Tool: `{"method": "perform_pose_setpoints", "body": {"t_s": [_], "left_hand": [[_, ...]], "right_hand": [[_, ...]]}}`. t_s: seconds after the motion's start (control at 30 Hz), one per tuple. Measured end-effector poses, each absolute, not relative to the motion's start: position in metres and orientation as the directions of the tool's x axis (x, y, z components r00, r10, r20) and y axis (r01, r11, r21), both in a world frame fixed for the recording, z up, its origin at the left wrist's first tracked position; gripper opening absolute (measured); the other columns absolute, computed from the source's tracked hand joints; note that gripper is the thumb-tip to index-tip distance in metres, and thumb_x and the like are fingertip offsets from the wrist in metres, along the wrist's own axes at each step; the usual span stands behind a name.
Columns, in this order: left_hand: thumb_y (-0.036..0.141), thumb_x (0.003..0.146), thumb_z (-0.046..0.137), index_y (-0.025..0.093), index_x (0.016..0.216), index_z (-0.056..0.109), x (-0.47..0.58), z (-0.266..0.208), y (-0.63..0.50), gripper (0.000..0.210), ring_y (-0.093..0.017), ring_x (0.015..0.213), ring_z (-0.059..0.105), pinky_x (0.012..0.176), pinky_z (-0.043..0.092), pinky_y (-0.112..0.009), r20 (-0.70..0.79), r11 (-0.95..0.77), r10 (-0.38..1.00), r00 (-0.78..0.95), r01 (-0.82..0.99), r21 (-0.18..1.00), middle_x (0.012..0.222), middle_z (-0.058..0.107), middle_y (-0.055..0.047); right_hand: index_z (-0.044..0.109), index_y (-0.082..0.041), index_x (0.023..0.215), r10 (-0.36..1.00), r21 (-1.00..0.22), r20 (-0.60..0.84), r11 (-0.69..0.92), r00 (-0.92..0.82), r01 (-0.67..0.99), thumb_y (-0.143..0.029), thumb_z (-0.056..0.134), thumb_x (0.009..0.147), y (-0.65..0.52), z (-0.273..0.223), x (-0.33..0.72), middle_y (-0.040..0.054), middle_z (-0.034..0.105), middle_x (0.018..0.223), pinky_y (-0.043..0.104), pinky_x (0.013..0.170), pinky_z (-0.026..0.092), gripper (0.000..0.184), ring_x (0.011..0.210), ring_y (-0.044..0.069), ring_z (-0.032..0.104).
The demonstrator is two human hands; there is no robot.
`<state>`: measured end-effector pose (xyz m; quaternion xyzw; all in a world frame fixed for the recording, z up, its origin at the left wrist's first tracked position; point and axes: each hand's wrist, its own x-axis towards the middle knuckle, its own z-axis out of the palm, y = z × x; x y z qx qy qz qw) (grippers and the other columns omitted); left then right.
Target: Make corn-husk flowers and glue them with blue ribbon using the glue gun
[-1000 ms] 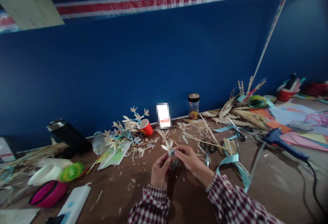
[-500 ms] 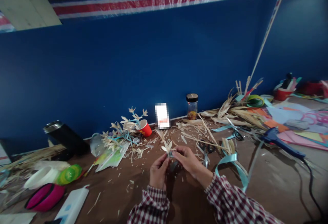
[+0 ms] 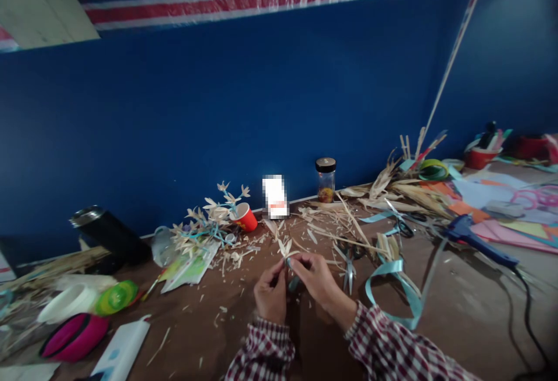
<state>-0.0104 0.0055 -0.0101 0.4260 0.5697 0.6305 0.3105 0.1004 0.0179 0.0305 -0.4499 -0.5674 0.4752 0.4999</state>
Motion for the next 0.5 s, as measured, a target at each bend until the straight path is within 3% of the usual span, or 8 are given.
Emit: {"method": "perform_pose_setpoints", "body": {"t_s": [0.17,0.5], "left_hand": [[0.025,0.069,0.058,0.017,0.085,0.069,-0.012,-0.007,0.002,0.021,-0.02,0.073,0.062,0.069,0.049,-0.032,0.38,-0.231,0.853,-0.358,0.394,0.889,0.079,0.068,-0.008],[0.027,0.079,0.047,0.015,0.09,0.068,-0.008,-0.001,-0.005,0.027,-0.013,0.053,0.051,0.054,0.041,-0.024,0.548,-0.3,0.807,-0.219,0.647,0.701,0.057,0.053,-0.003]], "right_hand": [[0.068,-0.012,0.075,0.986,-0.986,0.158,0.16,-0.05,0.036,-0.029,0.051,0.076,0.016,0.026,0.095,0.003,0.064,0.063,0.021,0.052,0.041,0.024,0.057,0.014,0.055],[0.065,-0.012,0.069,0.985,-0.979,0.171,0.168,0.018,0.114,-0.027,0.051,0.075,0.014,0.024,0.089,0.0052,0.066,0.066,0.021,0.057,0.045,0.021,0.062,0.015,0.058]]}}
